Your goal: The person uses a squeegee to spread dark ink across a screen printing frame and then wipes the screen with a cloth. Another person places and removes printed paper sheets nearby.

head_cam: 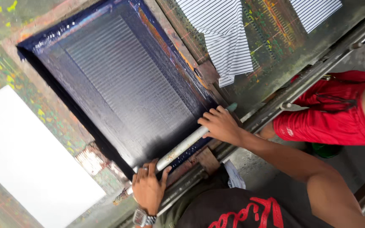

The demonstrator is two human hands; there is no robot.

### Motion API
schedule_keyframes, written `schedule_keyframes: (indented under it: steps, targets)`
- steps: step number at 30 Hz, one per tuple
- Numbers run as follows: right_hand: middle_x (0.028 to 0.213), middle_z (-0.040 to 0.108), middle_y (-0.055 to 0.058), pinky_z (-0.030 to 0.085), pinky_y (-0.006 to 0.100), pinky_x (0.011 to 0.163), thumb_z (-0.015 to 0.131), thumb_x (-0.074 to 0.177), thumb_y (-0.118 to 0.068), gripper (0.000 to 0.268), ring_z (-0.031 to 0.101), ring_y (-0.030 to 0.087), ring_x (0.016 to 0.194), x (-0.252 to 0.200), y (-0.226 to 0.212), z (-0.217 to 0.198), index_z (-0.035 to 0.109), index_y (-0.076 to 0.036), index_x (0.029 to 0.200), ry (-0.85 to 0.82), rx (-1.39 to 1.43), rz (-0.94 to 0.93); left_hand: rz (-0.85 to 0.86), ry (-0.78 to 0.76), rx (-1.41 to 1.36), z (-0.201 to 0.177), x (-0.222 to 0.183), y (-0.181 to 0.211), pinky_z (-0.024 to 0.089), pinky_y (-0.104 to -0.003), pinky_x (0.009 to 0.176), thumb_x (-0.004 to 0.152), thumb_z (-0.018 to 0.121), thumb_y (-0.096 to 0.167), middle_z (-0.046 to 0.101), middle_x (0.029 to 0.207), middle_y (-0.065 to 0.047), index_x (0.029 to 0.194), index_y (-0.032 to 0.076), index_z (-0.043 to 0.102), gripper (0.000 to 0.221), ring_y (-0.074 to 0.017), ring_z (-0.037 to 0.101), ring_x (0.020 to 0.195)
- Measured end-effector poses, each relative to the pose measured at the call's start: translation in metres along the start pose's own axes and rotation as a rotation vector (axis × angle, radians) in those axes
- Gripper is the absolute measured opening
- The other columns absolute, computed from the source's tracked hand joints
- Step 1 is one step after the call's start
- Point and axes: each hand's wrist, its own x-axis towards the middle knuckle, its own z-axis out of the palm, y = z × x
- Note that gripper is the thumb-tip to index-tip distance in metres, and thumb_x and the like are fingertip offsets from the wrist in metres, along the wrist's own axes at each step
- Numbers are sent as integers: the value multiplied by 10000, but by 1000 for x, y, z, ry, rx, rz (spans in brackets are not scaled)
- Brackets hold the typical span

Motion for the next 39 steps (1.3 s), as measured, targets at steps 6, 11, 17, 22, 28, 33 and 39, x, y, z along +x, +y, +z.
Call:
schedule_keyframes:
  steps: [6,11,17,22,28,33,39]
  targets:
    - [736,609,-60,448,358,698,676,743,-514,270,616,210,689,0,22,7,626,-267,838,69,32,62,-83,-52,51,-25,2,10,531,-406,588,842,478,700,633,624,-50,921,209,658,529,-287,683,622]
    - [708,600,-83,439,335,666,667,708,-508,271,607,195,718,-9,13,12,574,-260,766,-41,88,80,-51,-111,-112,-12,-1,-1,534,-360,643,837,528,656,675,705,-13,970,213,650,478,-216,698,711]
    - [717,487,-119,389,304,672,689,802,-306,139,550,133,715,164,55,21,555,-267,795,401,-52,115,43,67,84,-16,156,-97,514,-404,707,891,498,604,685,778,-80,1071,135,630,519,-253,689,763]
    - [641,509,-75,399,359,622,703,785,-251,109,521,187,594,350,103,1,607,-265,735,629,-94,162,37,235,150,-39,310,-168,489,-421,745,879,601,577,697,832,-142,1044,64,642,541,-286,691,752]
    - [747,550,-85,368,332,628,729,823,-195,112,549,182,673,335,112,-4,672,-243,907,617,-26,71,59,288,101,-36,301,-158,488,-377,742,908,585,493,672,1044,-60,1066,149,647,384,-241,677,815]
    - [748,638,-111,345,306,677,865,783,-279,163,546,155,678,400,146,-26,719,-292,852,698,-189,-30,45,378,371,-49,361,-191,422,-342,580,990,275,743,659,743,6,982,222,667,652,-189,633,653]
    - [754,673,-48,450,396,649,836,709,-324,228,617,203,668,366,122,-11,723,-267,899,391,-115,108,31,226,229,-36,335,-194,429,-432,480,907,333,781,689,744,-98,1105,273,711,663,-333,646,656]
